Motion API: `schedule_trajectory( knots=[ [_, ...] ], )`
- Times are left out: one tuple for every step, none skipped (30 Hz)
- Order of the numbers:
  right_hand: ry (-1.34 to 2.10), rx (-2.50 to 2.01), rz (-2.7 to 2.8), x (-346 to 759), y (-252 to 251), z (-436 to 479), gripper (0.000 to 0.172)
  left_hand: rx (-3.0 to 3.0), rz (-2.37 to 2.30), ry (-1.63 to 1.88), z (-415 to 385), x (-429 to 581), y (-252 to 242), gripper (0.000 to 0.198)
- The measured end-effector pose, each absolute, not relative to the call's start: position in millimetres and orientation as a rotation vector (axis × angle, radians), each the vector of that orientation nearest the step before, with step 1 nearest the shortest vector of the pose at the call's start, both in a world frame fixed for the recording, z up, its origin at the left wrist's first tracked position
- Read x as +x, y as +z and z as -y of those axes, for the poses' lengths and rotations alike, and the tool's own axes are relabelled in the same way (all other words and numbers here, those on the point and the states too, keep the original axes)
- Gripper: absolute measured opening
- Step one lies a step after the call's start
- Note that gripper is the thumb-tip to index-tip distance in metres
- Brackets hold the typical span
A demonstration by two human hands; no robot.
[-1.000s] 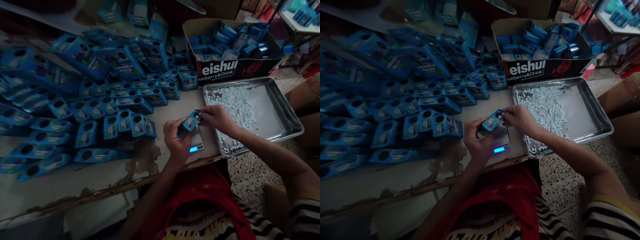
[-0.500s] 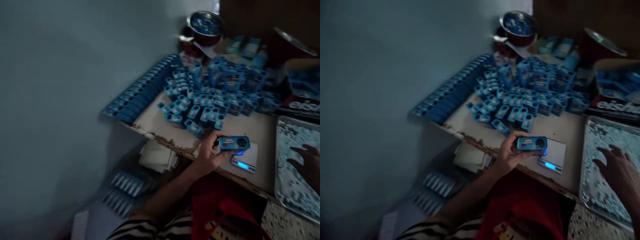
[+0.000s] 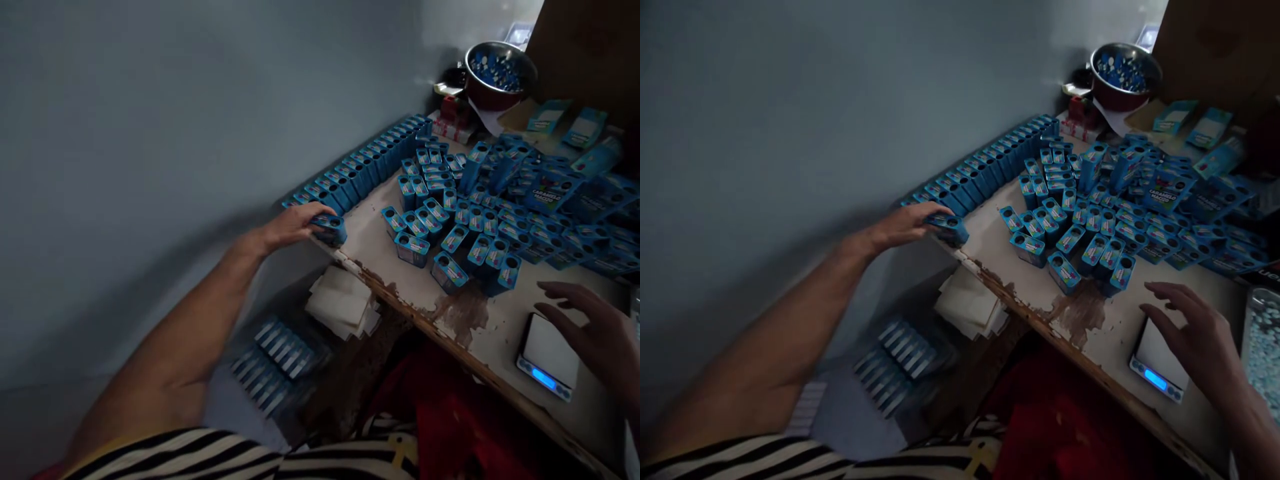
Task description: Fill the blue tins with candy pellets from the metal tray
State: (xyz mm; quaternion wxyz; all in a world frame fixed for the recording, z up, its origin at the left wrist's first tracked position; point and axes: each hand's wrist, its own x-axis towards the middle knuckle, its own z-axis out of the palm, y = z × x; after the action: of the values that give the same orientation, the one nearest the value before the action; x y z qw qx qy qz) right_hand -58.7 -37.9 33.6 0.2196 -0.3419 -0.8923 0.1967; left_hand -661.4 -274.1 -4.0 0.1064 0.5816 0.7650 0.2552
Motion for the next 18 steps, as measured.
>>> schedule_trajectory(
  knots=[
    [0.517, -0.889, 2.489, -70.7, 37.1, 38.4, 0.033, 1.721, -2.240, 0.721, 274.3, -668.8, -4.4, 0.047],
    [0.490, -0.826, 2.509, -82.7, 40.3, 38.9, 0.032, 1.728, -2.253, 0.696, 275.4, -676.1, -5.4, 0.048],
    [0.464, -0.762, 2.527, -94.5, 43.1, 39.5, 0.030, 1.735, -2.289, 0.677, 276.9, -683.6, -7.4, 0.050],
    [0.437, -0.705, 2.537, -106.0, 45.5, 40.6, 0.028, 1.747, -2.333, 0.656, 278.2, -691.3, -10.4, 0.054],
    [0.410, -0.657, 2.541, -117.1, 47.3, 42.3, 0.025, 1.772, -2.371, 0.635, 279.1, -698.8, -14.2, 0.058],
    [0.389, -0.614, 2.544, -127.5, 48.4, 44.7, 0.023, 1.811, -2.391, 0.620, 279.3, -705.8, -18.2, 0.064],
    [0.380, -0.568, 2.554, -137.2, 48.9, 47.8, 0.023, 1.862, -2.382, 0.608, 278.7, -711.7, -21.9, 0.070],
    [0.376, -0.510, 2.580, -145.9, 48.6, 51.2, 0.023, 1.922, -2.355, 0.598, 277.6, -716.2, -24.6, 0.075],
    [0.369, -0.445, 2.627, -153.7, 47.7, 54.5, 0.025, 1.980, -2.317, 0.589, 276.2, -718.9, -25.8, 0.079],
    [0.349, -0.379, 2.692, -160.4, 46.4, 57.3, 0.028, 2.022, -2.280, 0.579, 274.8, -719.6, -25.2, 0.079],
    [0.317, -0.318, 2.764, -166.1, 44.8, 59.1, 0.032, 2.040, -2.255, 0.570, 273.7, -718.2, -22.6, 0.076],
    [0.266, -0.267, 2.834, -170.9, 43.1, 59.6, 0.036, 2.026, -2.249, 0.555, 272.9, -714.9, -18.2, 0.070],
    [0.197, -0.230, 2.896, -175.2, 41.6, 58.6, 0.040, 1.978, -2.264, 0.535, 272.5, -709.7, -12.6, 0.061],
    [0.109, -0.205, 2.948, -179.4, 40.3, 56.2, 0.044, 1.903, -2.297, 0.514, 272.2, -703.2, -6.4, 0.049],
    [0.008, -0.177, 2.989, -183.8, 39.2, 52.4, 0.048, 1.819, -2.333, 0.491, 271.8, -695.7, -0.5, 0.038],
    [-0.103, -0.140, 3.021, -188.8, 38.4, 47.8, 0.052, 1.749, -2.359, 0.462, 271.0, -688.1, 4.5, 0.027],
    [-0.214, -0.094, 3.043, -194.6, 37.8, 42.6, 0.054, 1.712, -2.371, 0.428, 269.8, -681.1, 8.0, 0.021],
    [-0.309, -0.035, 3.053, -201.2, 37.4, 37.2, 0.054, 1.711, -2.379, 0.404, 268.2, -675.4, 9.8, 0.021]
  ],
)
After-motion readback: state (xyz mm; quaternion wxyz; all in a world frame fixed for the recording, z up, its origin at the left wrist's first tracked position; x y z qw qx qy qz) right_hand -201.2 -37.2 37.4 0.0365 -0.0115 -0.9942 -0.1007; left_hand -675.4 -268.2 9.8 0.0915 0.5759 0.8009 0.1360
